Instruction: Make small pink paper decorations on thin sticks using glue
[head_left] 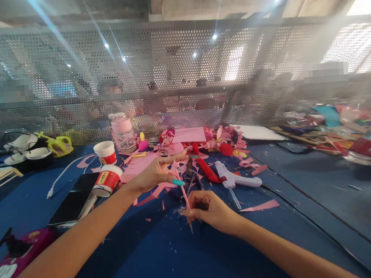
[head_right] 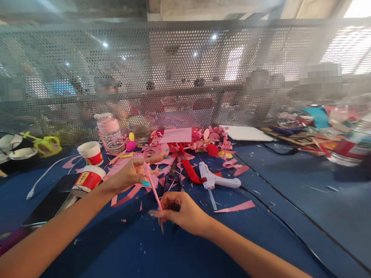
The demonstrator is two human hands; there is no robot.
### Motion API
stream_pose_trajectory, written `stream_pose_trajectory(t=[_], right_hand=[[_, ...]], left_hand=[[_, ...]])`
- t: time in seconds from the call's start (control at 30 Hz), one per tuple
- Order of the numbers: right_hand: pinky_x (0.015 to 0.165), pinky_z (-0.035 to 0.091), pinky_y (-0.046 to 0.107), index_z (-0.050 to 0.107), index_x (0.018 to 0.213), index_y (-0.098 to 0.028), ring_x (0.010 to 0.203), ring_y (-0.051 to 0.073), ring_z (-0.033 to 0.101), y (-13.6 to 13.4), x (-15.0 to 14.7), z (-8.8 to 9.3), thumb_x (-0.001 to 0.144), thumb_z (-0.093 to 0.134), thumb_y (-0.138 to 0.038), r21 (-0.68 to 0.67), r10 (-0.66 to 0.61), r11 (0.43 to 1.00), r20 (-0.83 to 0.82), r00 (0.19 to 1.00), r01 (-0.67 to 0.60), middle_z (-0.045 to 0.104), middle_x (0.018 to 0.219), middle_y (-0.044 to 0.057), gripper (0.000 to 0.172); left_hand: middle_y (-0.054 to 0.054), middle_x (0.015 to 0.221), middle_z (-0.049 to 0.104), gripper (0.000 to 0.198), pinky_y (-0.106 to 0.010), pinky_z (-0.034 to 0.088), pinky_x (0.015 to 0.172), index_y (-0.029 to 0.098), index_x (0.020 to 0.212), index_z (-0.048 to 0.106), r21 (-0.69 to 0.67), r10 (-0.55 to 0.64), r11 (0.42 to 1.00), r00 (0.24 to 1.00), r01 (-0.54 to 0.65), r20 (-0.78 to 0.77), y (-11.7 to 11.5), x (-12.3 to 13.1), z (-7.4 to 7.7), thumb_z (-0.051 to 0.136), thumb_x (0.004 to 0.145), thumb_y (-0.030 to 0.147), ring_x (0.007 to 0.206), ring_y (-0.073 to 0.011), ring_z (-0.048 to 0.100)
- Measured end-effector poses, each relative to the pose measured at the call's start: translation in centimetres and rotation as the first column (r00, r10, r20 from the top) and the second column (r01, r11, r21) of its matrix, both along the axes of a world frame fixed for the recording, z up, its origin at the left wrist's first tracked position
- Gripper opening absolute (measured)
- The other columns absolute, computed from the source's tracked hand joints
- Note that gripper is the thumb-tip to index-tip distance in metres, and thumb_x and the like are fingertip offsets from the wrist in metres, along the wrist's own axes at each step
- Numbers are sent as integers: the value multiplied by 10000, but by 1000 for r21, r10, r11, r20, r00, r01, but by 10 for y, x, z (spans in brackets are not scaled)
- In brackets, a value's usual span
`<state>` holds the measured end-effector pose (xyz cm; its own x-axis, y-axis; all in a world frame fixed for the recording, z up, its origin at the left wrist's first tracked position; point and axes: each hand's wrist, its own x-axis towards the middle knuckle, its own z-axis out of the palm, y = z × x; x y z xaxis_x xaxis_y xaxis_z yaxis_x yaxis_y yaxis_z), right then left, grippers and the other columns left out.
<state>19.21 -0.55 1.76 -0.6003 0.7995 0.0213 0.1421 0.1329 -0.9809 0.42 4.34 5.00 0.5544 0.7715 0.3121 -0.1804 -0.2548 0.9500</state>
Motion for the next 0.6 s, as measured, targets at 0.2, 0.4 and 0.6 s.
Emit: stream_pose_trajectory(t=[0.2,0.4,0.6], right_hand=[[454,351,207,504,624,-163,474,70,470,4,0,-2,651,665,-455,16,-77,997,-110,991,80,553,544,-28,334],[440,338,205,488,649,-171,460,65,452,12,3,-6,686,636,-451,60,-214,973,-135,967,223,556,564,-25,319],[439,359,204,487,627,-178,469,73,479,13,3,-6,636,665,-471,66,-264,959,-158,952,277,531,549,-37,343]], left_hand=[[-107,1229,525,278,-418,237,1017,156,845,638,86,155,986,970,-141,-185,7,-5,3,702,593,255,1222,-239,383],[-75,1098,567,375,-374,405,874,190,979,585,418,377,891,804,-178,-460,15,-21,10,677,632,297,1026,-206,522],[-131,1090,552,534,-368,417,820,155,1155,518,835,791,537,415,-121,-449,-8,-2,16,608,701,420,1008,-263,519]])
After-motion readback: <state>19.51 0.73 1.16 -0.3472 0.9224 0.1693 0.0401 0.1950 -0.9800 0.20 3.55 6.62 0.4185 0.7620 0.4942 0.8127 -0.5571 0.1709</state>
